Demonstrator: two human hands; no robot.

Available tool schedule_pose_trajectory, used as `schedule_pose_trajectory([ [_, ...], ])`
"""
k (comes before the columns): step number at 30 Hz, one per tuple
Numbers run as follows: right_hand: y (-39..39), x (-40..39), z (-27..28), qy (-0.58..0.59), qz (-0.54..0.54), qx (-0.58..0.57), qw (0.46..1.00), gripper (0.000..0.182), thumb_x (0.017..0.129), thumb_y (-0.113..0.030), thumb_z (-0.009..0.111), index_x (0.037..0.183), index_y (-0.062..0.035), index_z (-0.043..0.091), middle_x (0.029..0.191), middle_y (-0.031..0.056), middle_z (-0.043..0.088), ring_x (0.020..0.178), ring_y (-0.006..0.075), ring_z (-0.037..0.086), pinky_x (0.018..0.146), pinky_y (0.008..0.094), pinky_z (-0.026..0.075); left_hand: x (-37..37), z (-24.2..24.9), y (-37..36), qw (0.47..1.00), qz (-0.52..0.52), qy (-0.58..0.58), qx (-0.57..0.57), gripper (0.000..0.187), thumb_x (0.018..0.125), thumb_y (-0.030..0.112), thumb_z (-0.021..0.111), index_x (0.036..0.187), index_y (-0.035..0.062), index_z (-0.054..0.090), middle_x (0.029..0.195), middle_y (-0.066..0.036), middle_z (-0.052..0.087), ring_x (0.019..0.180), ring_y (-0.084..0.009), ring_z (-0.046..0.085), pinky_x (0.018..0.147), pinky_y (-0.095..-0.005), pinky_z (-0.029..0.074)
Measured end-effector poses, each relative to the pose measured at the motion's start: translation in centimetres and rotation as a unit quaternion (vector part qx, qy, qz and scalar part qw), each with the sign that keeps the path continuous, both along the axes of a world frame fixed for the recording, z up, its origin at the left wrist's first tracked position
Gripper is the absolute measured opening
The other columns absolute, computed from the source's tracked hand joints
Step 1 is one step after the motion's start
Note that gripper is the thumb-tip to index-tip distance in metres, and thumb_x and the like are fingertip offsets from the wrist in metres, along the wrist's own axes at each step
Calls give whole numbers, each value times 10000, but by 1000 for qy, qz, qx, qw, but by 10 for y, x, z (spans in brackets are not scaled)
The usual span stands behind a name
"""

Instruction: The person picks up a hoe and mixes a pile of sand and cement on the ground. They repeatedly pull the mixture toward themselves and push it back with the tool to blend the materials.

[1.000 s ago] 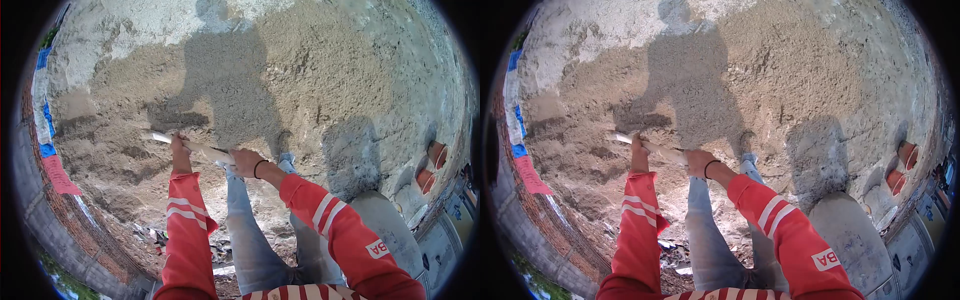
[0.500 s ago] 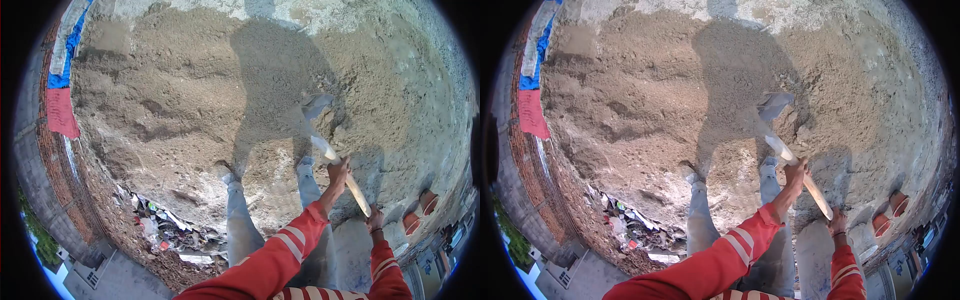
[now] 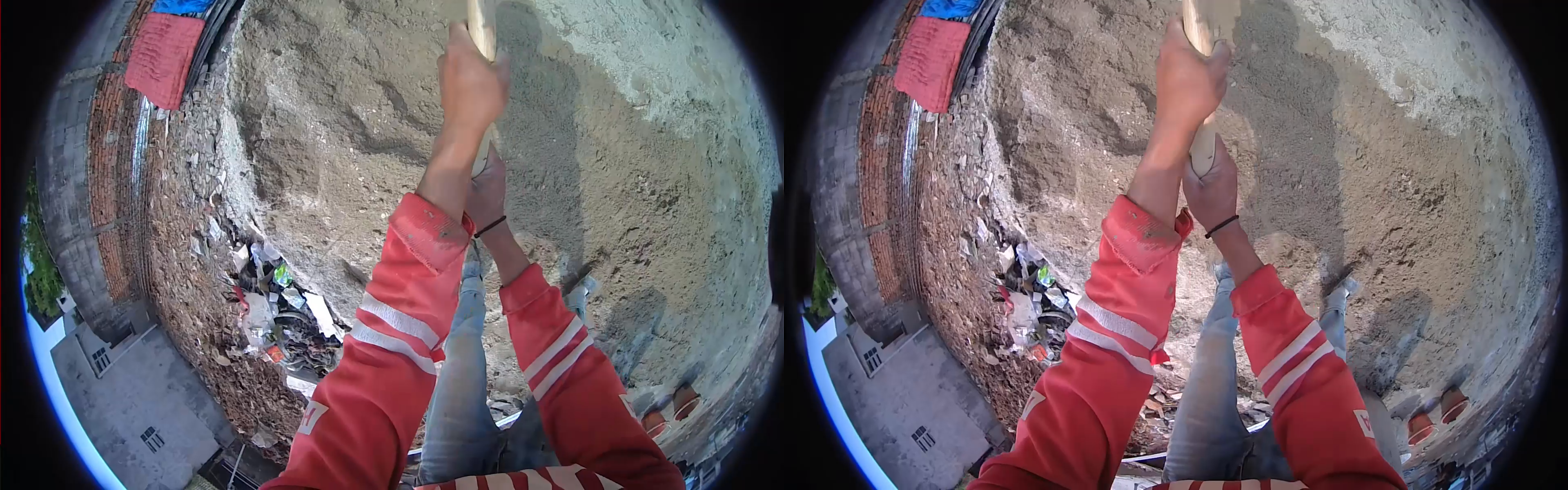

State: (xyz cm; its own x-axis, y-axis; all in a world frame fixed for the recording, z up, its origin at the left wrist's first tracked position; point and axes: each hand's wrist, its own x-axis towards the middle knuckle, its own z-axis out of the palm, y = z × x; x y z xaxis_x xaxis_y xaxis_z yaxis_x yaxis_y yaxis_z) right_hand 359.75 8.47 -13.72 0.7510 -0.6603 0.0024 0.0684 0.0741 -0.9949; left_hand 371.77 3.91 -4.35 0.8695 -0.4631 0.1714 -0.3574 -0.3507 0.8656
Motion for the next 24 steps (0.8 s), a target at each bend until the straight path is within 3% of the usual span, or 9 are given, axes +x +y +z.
schedule_pose_trajectory([
  [3,103,-9,-65,16,37,183,982,259,806,4,602,1061,6,557,901,53,660,818,100,590,722,277,477,-25,-93,115,980,61,94,163,430,773,77,632,1133,-37,426,857,-276,617,801,-437,635,699,-476,515],
  [7,215,-119,-135,311,113,234,914,274,803,-165,649,996,21,593,876,148,683,815,217,666,716,337,506,-132,-246,258,918,132,188,325,386,771,192,654,995,-55,460,791,-250,596,666,-384,635,611,-434,514],
  [8,214,-131,-141,310,116,233,914,274,803,-165,649,996,21,593,876,148,683,815,217,666,716,337,506,-150,-271,275,906,142,213,338,392,767,197,654,979,-69,458,781,-250,597,634,-374,637,580,-419,518],
  [12,186,-142,-141,405,193,264,854,307,782,-211,653,970,23,591,842,160,680,813,261,673,711,367,510,-157,-283,258,887,159,270,339,362,778,179,642,957,-80,463,747,-207,600,568,-310,625,505,-402,504],
  [14,166,-139,-138,405,201,190,871,295,780,-212,644,953,21,588,826,148,676,801,256,667,705,378,504,-140,-249,229,842,188,452,224,404,759,170,669,1000,-59,440,678,-202,601,596,-309,642,545,-407,524],
  [15,161,-138,-151,402,201,148,881,271,765,-197,638,914,25,595,733,141,655,665,229,656,608,363,505,-137,-264,226,836,186,490,164,306,782,141,658,947,-36,471,604,-121,557,482,-202,573,430,-338,472],
  [16,139,-129,-139,394,195,154,885,271,765,-197,638,914,25,595,733,141,655,665,229,656,608,363,505,-130,-255,210,840,180,482,171,306,782,141,658,947,-36,471,604,-121,557,482,-202,573,430,-338,472],
  [18,78,-115,-94,346,193,368,841,147,767,-116,652,822,-6,570,562,55,542,446,132,525,394,285,405,-123,-227,171,792,205,572,57,125,871,127,551,920,15,525,659,-49,495,504,-157,504,433,-284,436],
  [24,-29,-189,-105,389,264,328,820,172,715,-130,680,801,1,607,578,69,560,463,134,543,404,290,404,-131,-272,99,747,280,602,32,143,892,145,494,1008,67,517,652,-58,469,566,-182,481,536,-315,489],
])
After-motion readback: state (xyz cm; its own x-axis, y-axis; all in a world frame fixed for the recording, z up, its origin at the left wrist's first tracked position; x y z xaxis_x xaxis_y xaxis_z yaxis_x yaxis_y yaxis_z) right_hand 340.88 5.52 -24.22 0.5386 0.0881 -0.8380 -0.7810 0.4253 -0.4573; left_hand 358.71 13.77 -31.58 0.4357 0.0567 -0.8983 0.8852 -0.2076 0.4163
